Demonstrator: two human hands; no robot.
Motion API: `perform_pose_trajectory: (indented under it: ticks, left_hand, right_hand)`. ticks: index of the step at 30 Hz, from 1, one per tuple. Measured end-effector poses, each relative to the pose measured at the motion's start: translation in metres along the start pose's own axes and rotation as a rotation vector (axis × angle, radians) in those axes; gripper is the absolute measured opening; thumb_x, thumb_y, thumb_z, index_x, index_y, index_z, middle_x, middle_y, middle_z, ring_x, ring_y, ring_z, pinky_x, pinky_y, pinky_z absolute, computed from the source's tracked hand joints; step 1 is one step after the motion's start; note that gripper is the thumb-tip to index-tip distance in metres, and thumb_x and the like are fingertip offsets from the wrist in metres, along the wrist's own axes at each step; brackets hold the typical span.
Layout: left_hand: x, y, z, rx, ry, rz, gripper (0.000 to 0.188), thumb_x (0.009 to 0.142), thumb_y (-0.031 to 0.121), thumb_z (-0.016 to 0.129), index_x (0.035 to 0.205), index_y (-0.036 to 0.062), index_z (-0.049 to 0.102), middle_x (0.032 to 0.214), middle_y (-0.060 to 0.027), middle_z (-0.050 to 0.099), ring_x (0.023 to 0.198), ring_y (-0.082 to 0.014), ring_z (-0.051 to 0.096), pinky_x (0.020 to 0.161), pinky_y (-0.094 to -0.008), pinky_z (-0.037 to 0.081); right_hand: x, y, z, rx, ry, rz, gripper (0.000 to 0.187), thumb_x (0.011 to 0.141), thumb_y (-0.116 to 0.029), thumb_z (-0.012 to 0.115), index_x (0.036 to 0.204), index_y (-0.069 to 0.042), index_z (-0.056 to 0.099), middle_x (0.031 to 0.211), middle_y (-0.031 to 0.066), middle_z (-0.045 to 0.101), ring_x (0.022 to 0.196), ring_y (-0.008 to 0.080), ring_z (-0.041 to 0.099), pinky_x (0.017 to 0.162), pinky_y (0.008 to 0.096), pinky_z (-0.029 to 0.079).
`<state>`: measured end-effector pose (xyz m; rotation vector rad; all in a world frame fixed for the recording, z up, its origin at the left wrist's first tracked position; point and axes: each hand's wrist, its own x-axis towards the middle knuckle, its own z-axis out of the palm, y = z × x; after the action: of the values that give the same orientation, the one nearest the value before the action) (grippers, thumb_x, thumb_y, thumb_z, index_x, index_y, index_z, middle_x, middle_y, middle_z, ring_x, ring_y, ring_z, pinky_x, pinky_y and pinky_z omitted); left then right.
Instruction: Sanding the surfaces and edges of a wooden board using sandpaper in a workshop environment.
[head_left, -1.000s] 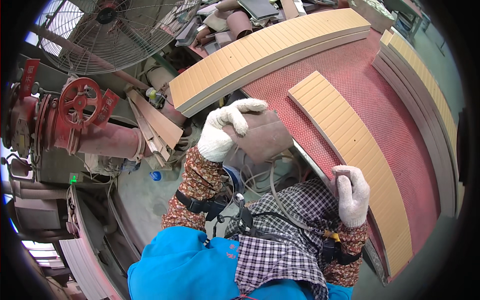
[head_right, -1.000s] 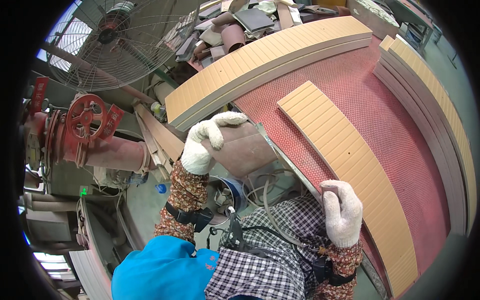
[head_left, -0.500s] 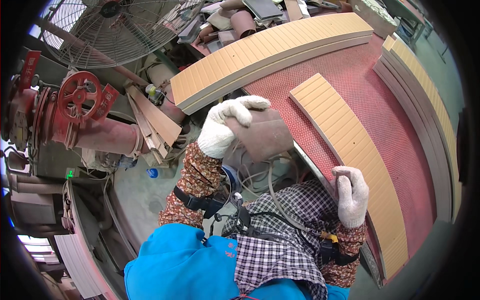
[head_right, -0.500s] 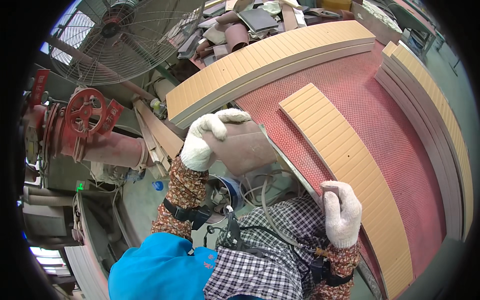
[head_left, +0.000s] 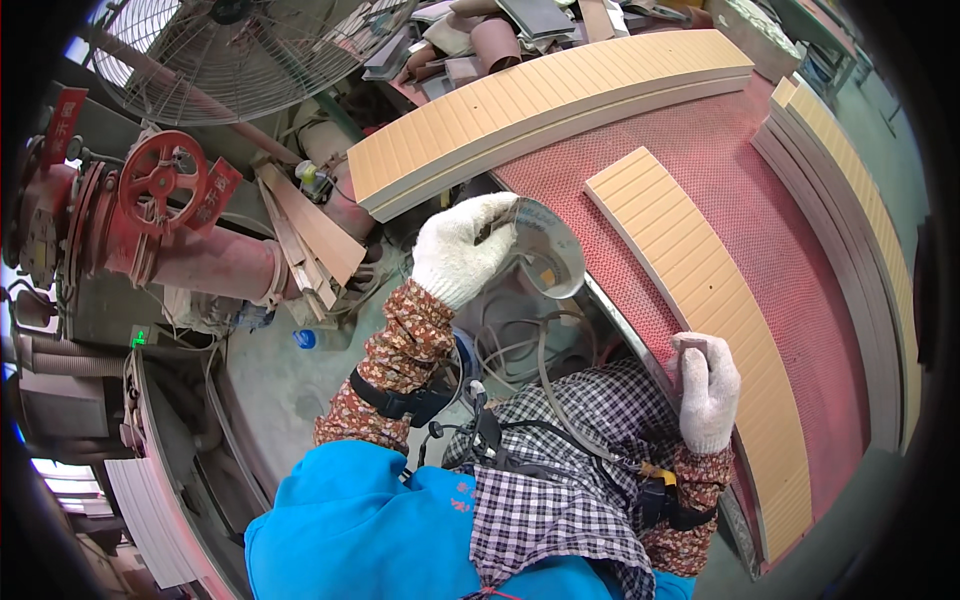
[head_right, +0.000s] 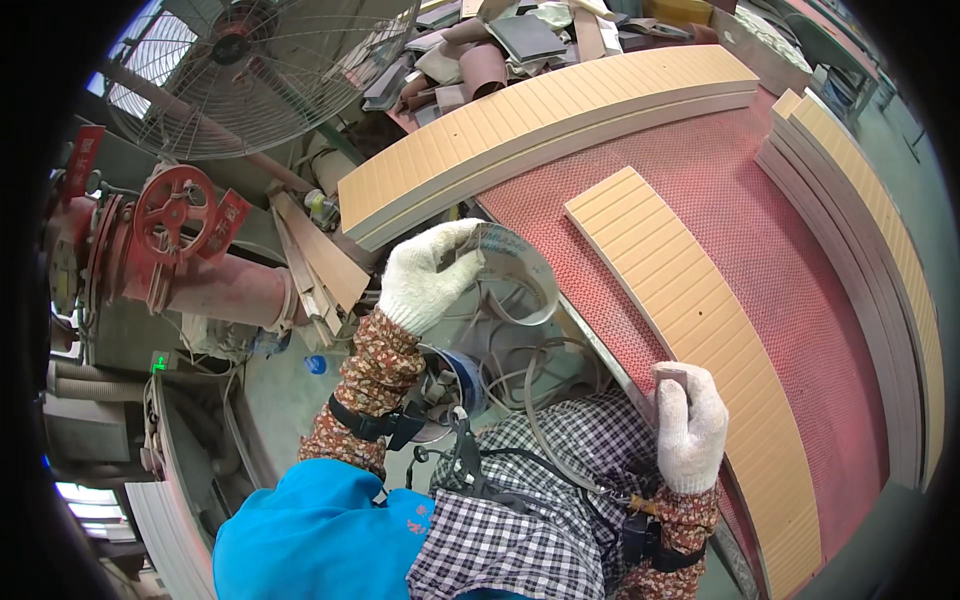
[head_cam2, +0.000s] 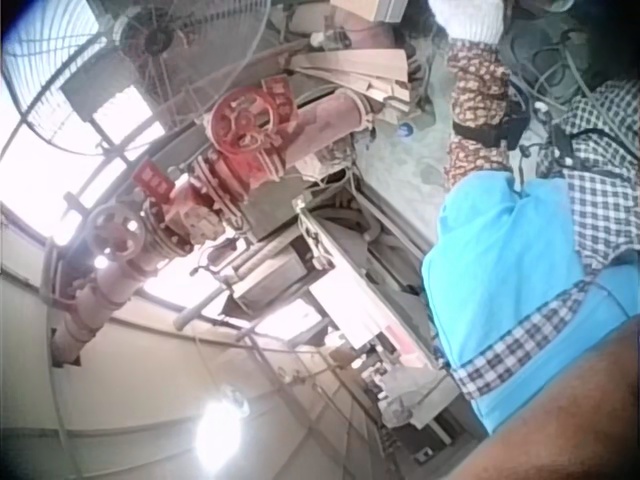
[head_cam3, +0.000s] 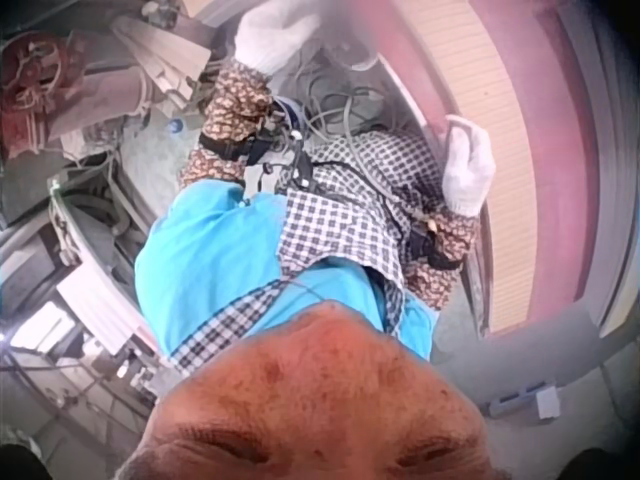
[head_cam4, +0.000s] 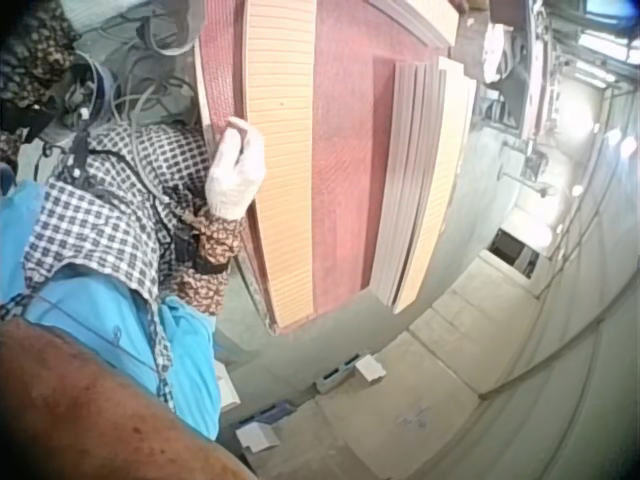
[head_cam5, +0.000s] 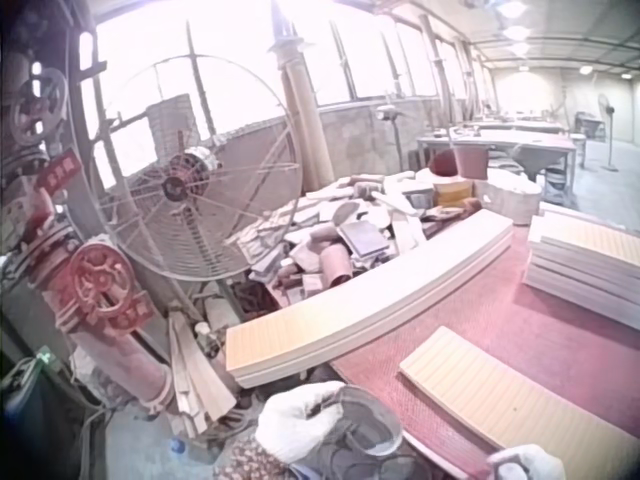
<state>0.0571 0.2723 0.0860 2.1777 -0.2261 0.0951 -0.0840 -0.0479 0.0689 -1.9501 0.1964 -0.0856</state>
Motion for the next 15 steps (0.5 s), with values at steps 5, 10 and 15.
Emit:
perform_pose_trajectory:
  ticks: [5,10,15]
  left_hand:
    - [0.001,0.0,0.0,0.109,0.01,-0.001,0.038,0.094,0.011,0.078,0.13,0.0011,0.073,0.111,-0.0098,0.08,0.1,-0.0125,0.075,0.092,-0.0286,0.059]
    - [0.004,0.01,-0.005,-0.05,-0.054,-0.127,0.035,0.096,0.01,0.073,0.129,-0.0014,0.072,0.11,-0.0082,0.079,0.099,-0.0136,0.074,0.092,-0.0293,0.059]
    - [0.012,0.004,-0.008,-0.197,-0.147,-0.214,0.03,0.099,0.012,0.07,0.124,-0.0042,0.07,0.095,-0.0038,0.074,0.08,-0.0063,0.067,0.07,-0.0249,0.055]
  right_hand:
    - [0.001,0.001,0.0,0.007,0.011,0.008,0.021,0.107,-0.01,0.055,0.114,0.002,0.071,0.097,0.0088,0.071,0.085,0.0157,0.07,0.079,0.0304,0.055]
    - [0.0,-0.001,-0.002,-0.01,0.055,-0.012,0.02,0.106,-0.009,0.056,0.114,0.003,0.07,0.096,0.0087,0.071,0.086,0.0159,0.069,0.079,0.0304,0.054]
    - [-0.003,0.004,-0.01,-0.071,0.156,-0.124,0.019,0.103,-0.007,0.058,0.115,0.003,0.07,0.094,0.0091,0.071,0.086,0.0169,0.068,0.08,0.0307,0.054]
